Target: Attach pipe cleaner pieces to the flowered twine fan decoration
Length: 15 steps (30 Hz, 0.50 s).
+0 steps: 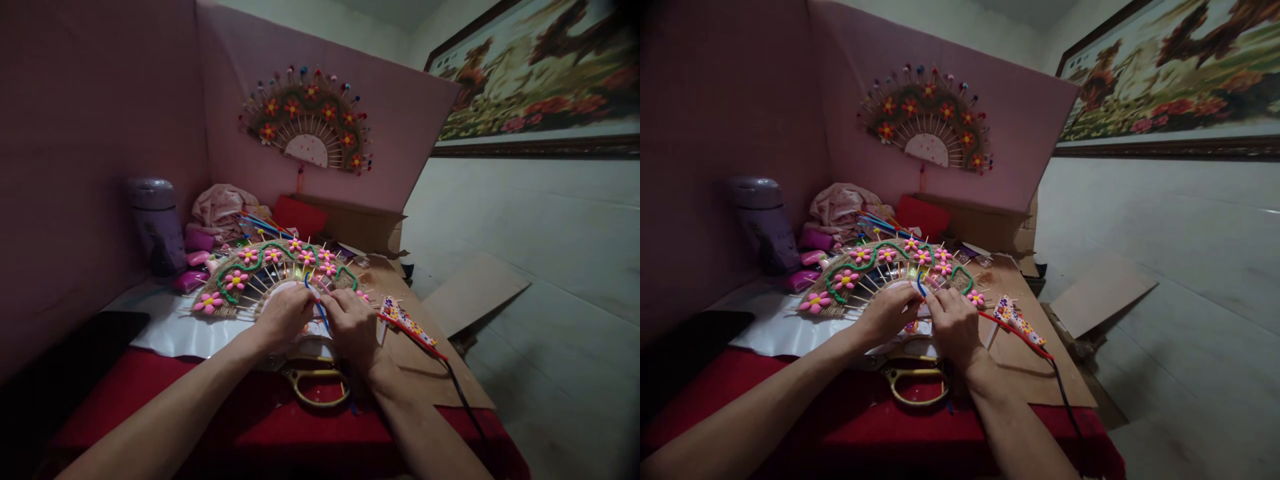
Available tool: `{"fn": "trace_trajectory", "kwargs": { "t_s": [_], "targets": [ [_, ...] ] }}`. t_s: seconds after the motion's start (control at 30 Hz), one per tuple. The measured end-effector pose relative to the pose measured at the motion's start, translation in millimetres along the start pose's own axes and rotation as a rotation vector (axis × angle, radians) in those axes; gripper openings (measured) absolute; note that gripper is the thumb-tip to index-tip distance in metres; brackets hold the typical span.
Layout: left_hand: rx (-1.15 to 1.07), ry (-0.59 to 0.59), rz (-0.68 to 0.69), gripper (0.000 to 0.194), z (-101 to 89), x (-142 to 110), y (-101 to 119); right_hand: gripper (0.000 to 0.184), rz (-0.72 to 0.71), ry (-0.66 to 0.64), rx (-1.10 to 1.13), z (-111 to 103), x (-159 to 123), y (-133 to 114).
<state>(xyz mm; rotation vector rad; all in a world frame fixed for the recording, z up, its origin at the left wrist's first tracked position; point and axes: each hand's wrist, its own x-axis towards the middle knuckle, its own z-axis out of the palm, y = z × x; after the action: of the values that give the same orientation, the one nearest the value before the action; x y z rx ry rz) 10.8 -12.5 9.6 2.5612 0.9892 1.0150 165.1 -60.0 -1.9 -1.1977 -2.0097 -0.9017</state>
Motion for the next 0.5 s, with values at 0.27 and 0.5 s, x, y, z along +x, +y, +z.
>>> {"fn": "trace_trajectory", "kwargs": {
  "t_s": [0.27, 0.5],
  "targets": [
    [-0.809, 0.190, -0.449, 0.016, 7.6, -1.3, 8.6, 0.017, 0.030, 0.034, 0.029, 7.4, -0.8, -16.7],
    [-0.942, 0.067, -0.337, 0.017, -2.3, 0.1, -0.4, 0.018, 0.110, 0.050, 0.013, 3.0, 4.1, -13.4]
  ]
}}
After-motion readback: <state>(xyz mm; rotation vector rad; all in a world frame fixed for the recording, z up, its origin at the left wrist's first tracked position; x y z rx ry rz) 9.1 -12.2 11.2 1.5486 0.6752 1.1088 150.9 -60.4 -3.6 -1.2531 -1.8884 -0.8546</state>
